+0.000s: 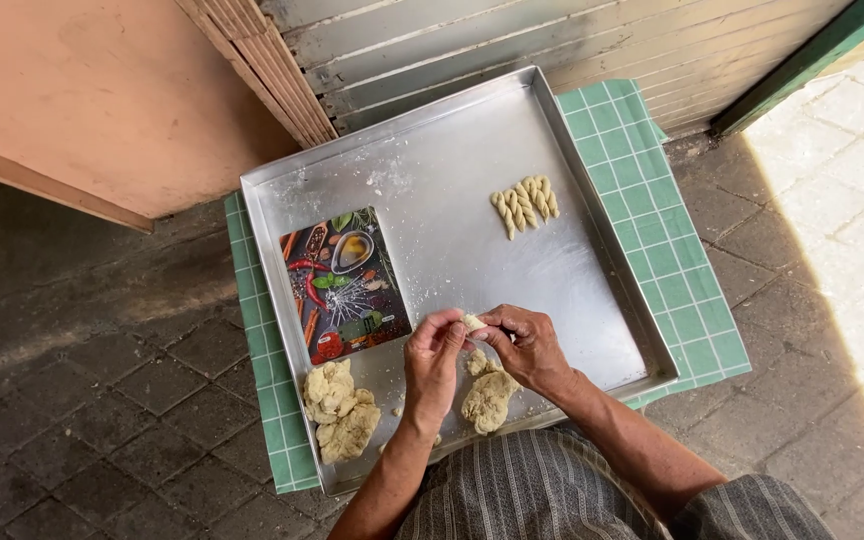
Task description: Rolling small pieces of dough into strips and twisting them into a braided shape on a metal tray.
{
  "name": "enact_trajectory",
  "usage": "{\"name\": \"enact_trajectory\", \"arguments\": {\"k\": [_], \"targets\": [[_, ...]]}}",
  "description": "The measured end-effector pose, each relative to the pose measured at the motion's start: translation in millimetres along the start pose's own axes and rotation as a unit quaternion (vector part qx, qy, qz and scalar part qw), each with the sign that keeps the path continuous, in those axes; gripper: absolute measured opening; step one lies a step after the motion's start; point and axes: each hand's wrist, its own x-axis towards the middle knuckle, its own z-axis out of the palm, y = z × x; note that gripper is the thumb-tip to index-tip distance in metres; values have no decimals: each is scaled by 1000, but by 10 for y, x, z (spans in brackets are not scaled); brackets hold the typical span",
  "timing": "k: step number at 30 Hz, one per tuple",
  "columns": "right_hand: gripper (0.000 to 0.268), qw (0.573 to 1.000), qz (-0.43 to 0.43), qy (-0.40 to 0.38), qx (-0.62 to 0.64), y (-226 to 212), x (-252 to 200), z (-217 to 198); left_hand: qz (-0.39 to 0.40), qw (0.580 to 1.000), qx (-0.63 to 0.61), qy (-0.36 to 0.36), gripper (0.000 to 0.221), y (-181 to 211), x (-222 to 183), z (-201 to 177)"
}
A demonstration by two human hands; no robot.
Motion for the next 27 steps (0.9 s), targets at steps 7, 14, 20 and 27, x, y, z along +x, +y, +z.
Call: {"name": "enact_trajectory", "arguments": {"k": [7,14,20,27], "targets": [[5,994,-80,11,-73,137,-115,43,39,991,119,-50,38,-96,-47,-119],[10,991,26,29,125,-90,-123,175,-18,994,-103,-11,23,-312,53,-167],[23,998,-36,36,22,75,-163,176,-33,979,-195,40,19,-295,48,-78],[15,989,-122,-5,-82,314,-157,133,-22,996,-81,20,31,-413,-22,-94]]}}
